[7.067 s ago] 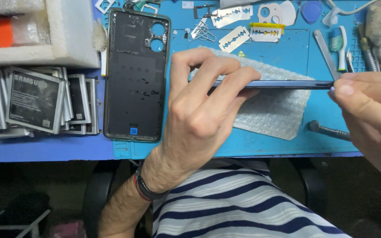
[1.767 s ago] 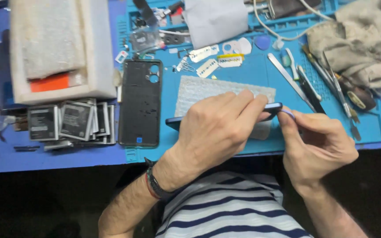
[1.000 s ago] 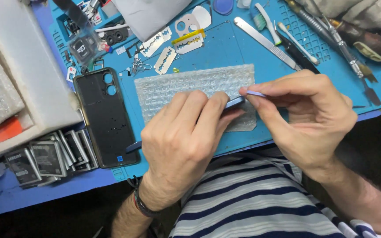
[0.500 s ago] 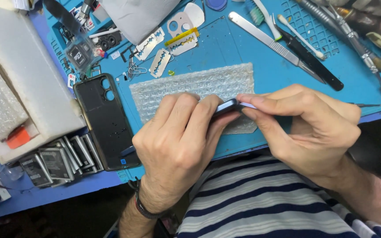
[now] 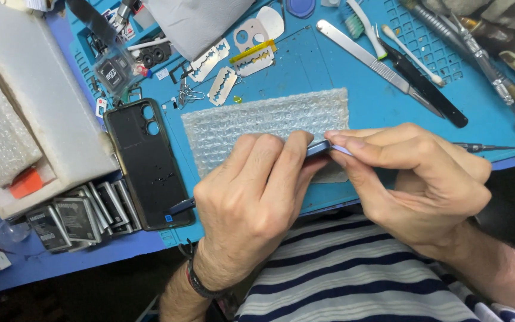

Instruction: Disassembling a smartphone to access and remove internal components using specialized prying tools.

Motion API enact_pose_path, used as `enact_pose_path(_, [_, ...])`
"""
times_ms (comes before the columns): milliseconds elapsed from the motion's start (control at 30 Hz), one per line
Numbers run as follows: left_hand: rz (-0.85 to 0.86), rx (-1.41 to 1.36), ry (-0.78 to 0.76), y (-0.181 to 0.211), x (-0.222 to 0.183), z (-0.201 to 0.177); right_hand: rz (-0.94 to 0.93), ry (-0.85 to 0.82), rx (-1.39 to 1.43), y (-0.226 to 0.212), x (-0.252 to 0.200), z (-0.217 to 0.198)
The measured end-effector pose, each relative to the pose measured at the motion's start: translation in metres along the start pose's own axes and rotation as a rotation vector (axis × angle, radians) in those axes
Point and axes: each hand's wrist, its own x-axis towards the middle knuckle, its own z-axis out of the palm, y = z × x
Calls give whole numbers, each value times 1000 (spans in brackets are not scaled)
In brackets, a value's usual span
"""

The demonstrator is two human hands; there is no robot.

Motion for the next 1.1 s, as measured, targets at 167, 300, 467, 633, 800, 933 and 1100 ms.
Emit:
enact_pose_path(167, [-9,6,10,1,-1,1,-4,17,-6,-4,3,1])
enact_pose_path(300, [-3,25,21,0,-1,2,-59,11,-53,-6,5,1])
enact_pose_path(467, [11,25,80,1,-2,4,-101,-41,-154,-14,7,-10])
enact_pose_path(633, [25,63,100,1,-4,6,-244,-317,-373,-25,22,-34])
enact_pose_path(800, [1,72,170,5,-6,11,-310,-422,-468,-34,30,-43])
enact_pose_path(933, [4,57,202,6,-10,12,-462,-683,-530,-30,32,-60])
enact_pose_path(1100, [-96,16,377,15,-11,32,-367,-717,-350,-3,17,-63])
